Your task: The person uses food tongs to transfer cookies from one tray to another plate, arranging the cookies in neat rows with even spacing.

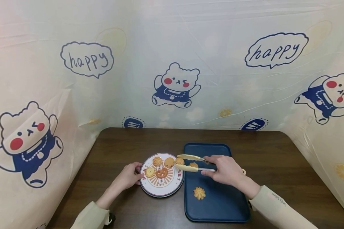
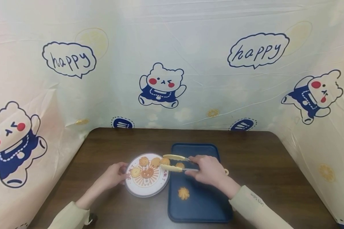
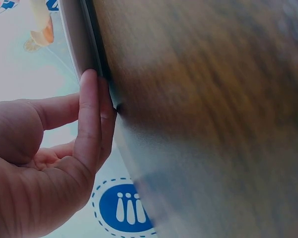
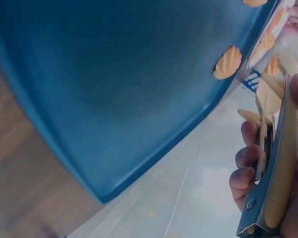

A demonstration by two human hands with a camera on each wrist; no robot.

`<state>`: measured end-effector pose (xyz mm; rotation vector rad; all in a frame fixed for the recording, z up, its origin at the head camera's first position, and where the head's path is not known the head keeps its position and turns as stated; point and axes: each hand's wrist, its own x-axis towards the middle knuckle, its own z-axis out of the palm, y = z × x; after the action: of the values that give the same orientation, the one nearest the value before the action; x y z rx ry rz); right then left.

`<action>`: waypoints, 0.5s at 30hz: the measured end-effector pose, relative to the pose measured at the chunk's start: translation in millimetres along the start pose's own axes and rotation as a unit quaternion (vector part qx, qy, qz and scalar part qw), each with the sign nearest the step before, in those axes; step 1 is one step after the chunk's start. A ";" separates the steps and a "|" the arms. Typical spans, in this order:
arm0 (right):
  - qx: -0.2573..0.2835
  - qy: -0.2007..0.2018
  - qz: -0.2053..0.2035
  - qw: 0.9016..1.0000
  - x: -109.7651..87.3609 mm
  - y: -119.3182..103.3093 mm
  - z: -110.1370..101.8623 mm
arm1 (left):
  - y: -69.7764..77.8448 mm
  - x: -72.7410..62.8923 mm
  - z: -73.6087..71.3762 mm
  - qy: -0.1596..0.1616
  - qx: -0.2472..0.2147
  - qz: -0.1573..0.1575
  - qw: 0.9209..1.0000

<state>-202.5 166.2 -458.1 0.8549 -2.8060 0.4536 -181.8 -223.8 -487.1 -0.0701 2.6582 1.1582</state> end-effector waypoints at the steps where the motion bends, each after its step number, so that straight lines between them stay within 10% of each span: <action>1: -0.001 -0.002 -0.002 1.000 -0.4 -1.3 0.8 | -0.1 0.0 0.2 0.001 0.001 0.000 1.000; 15: -0.003 -0.046 -0.021 0.999 -3.3 -12.7 14.0 | -3.1 2.1 1.2 0.001 -0.002 0.003 1.000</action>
<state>-193.7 153.1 -469.1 0.9549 -2.8647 0.4093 -183.2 -224.9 -490.6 -0.0627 2.6597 1.1661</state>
